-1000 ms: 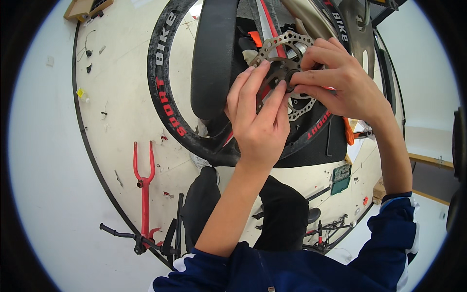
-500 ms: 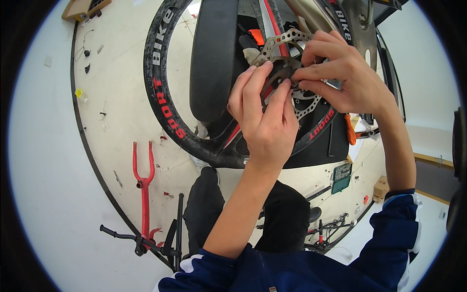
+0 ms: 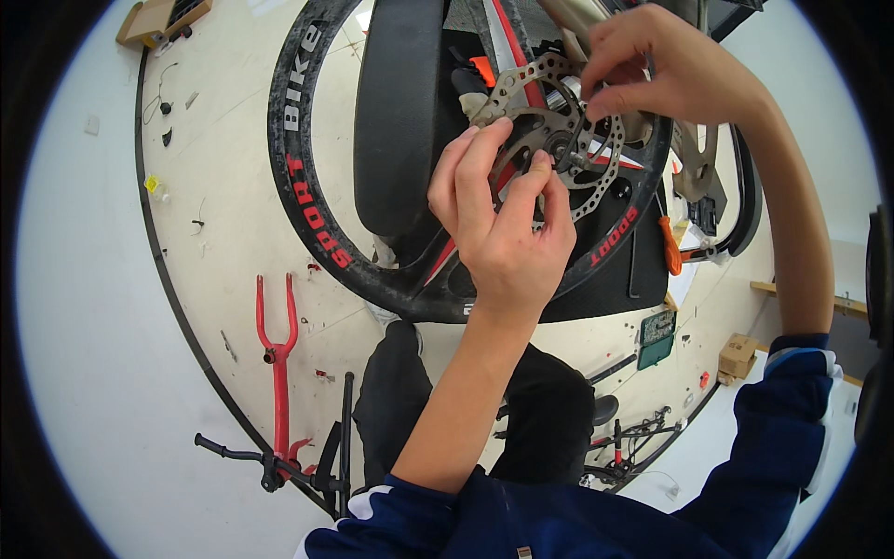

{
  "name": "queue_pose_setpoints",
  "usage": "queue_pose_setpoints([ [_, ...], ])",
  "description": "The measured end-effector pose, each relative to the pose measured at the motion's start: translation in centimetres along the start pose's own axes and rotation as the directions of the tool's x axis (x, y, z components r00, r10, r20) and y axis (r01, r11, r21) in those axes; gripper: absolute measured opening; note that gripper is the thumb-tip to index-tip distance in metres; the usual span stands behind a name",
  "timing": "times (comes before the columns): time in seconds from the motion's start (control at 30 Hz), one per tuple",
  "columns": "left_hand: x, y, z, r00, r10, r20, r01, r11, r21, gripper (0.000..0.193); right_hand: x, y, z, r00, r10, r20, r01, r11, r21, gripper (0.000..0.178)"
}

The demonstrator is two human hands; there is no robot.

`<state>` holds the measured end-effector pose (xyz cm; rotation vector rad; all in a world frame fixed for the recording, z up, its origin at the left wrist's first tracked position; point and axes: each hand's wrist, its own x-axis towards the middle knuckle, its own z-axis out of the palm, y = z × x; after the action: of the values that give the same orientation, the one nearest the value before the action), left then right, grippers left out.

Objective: The person installs a disc brake rotor onto a bicycle wheel hub, aligns it, and secures it with bolts using an Allen key. The person then rotates the wheel to check alignment and continues tightening the bolts.

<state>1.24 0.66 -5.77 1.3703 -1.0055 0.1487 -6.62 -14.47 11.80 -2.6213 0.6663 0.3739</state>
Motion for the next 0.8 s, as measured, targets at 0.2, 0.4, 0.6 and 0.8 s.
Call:
queue_pose_setpoints([
  [0.2, 0.0, -0.6, -0.6, 1.000, -0.005, 0.027, 0.004, 0.999, 0.034, 0.013, 3.2, -4.4, -2.2, 0.986, -0.109, 0.128, 0.118, 0.991, -0.062, 0.016],
  [0.4, 0.2, 0.0, -0.5, 0.999, -0.012, 0.033, 0.011, 1.000, 0.022, 0.014, 3.5, -7.6, -3.4, 0.967, -0.154, 0.202, 0.204, 0.944, -0.259, 0.017],
  [0.6, 0.3, -0.3, -0.8, 0.999, -0.024, 0.048, 0.023, 0.999, 0.025, 0.015, 3.1, -5.2, -2.9, 0.985, -0.055, 0.164, 0.091, 0.970, -0.223, 0.021],
  [0.8, 0.1, -0.1, -0.4, 0.999, -0.018, 0.049, 0.018, 1.000, 0.015, 0.017, -1.6, 0.9, 3.0, 0.961, 0.110, -0.254, -0.103, 0.994, 0.038, 0.032],
])
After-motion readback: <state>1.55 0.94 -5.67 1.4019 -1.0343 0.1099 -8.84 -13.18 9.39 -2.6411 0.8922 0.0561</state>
